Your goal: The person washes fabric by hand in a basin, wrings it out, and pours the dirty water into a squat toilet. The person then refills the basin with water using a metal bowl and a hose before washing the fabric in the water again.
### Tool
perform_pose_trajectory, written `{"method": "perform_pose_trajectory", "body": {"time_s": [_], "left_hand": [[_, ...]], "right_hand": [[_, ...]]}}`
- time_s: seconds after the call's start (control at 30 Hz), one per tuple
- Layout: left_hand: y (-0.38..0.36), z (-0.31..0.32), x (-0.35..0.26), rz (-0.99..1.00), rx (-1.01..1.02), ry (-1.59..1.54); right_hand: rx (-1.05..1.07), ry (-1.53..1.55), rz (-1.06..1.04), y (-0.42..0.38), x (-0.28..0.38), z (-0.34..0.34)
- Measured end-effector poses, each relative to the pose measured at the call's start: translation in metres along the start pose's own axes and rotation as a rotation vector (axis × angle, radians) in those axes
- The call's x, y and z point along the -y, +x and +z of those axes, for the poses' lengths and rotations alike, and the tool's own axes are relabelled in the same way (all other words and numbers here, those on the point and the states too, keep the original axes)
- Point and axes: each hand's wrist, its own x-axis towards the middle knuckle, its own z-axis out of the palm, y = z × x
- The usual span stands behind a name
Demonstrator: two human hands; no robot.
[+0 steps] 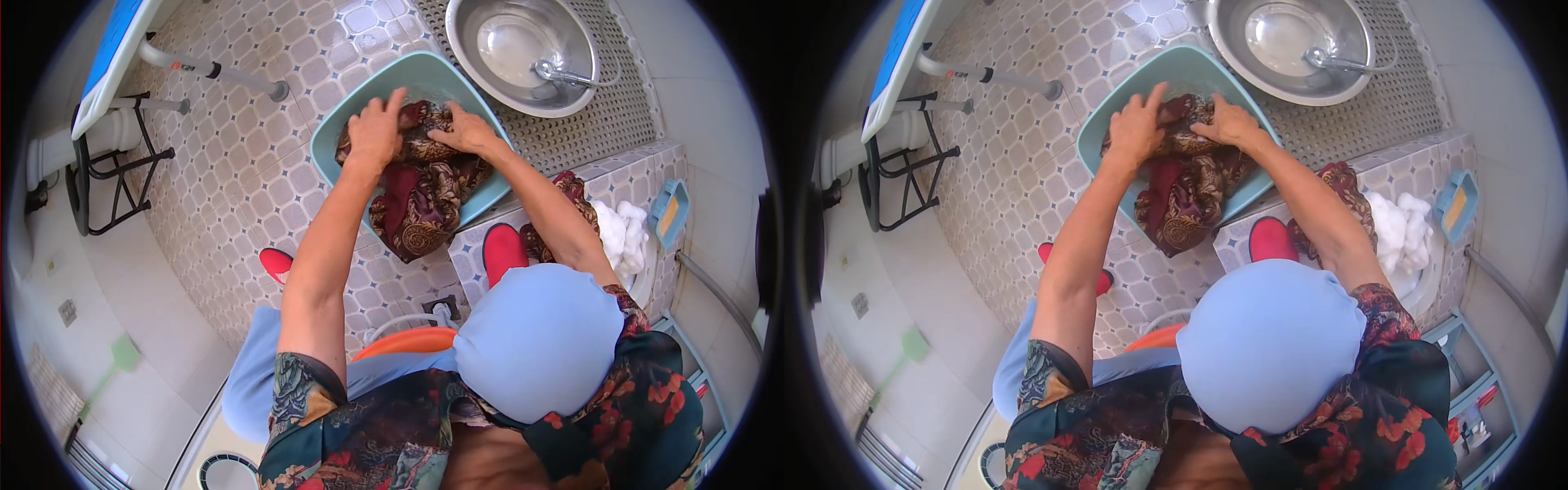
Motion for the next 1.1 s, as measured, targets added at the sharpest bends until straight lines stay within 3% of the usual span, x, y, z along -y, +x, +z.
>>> {"method": "perform_pose_trajectory", "body": {"time_s": [0.07,0.23,0.3,0.33,0.4,0.43,0.47,0.5,0.53,0.57,0.6,0.67,0.7,0.73,0.8,0.83,0.87,0.9,1.03,1.07,1.1], "left_hand": [[-0.008,0.014,0.013,-0.079,0.012,-0.040],[-0.057,0.031,0.026,-0.038,-0.247,-0.098],[-0.077,0.031,0.025,-0.006,-0.420,-0.242],[-0.085,0.031,0.026,-0.006,-0.420,-0.241],[-0.099,0.031,0.028,0.048,-0.698,-0.467],[-0.102,0.028,0.030,0.061,-0.707,-0.453],[-0.103,0.026,0.030,0.058,-0.712,-0.450],[-0.102,0.023,0.030,-0.098,-0.595,-0.823],[-0.100,0.022,0.031,-0.255,-0.457,-1.188],[-0.098,0.020,0.031,-0.358,-0.359,-1.469],[-0.093,0.022,0.032,-0.356,-0.354,-1.467],[-0.082,0.030,0.033,-0.389,-0.306,-2.226],[-0.078,0.030,0.028,-0.478,-0.349,-2.281],[-0.075,0.044,0.031,-0.478,-0.343,-2.282],[-0.075,0.081,0.042,-0.509,-0.279,-2.330],[-0.099,0.076,0.033,-0.469,-0.091,-2.546],[-0.100,0.122,0.040,-0.039,-0.266,-2.352],[-0.095,0.126,0.032,-0.043,-0.264,-2.355],[-0.078,0.110,0.006,-0.649,-0.204,-2.593],[-0.074,0.098,0.001,-0.632,-0.200,-2.602],[-0.077,0.074,-0.008,-0.719,-0.193,-2.287]], "right_hand": [[0.078,0.069,-0.060,0.004,-0.002,-0.002],[0.033,0.055,0.058,-0.004,0.014,0.007],[-0.168,-0.191,-0.128,-0.005,0.012,0.019],[-0.168,-0.190,-0.128,-0.004,0.010,0.023],[-0.260,-0.082,-0.309,-0.002,0.004,0.031],[-0.259,-0.082,-0.312,0.006,-0.005,0.041],[-0.213,0.222,-0.455,0.017,-0.013,0.049],[-0.158,0.529,-0.593,0.024,-0.017,0.054],[-0.155,0.529,-0.599,0.017,-0.006,0.044],[-0.069,0.621,-0.467,0.008,0.001,0.032],[0.015,0.710,-0.329,-0.005,0.012,0.020],[0.066,0.728,-0.384,-0.028,0.041,0.015],[-0.048,0.807,-0.555,-0.040,0.058,0.024],[-0.001,0.671,-0.590,-0.061,0.078,0.015],[-0.154,0.399,-0.753,-0.094,0.109,0.017],[-0.220,0.277,-0.776,-0.105,0.120,0.024],[-0.284,0.155,-0.795,-0.111,0.126,0.031],[-0.280,0.155,-0.793,-0.104,0.124,0.041],[-0.306,-0.089,-0.630,-0.063,0.112,0.049],[-0.330,-0.125,-0.573,-0.052,0.104,0.038],[-0.308,-0.169,-0.470,-0.028,0.087,0.028]]}}
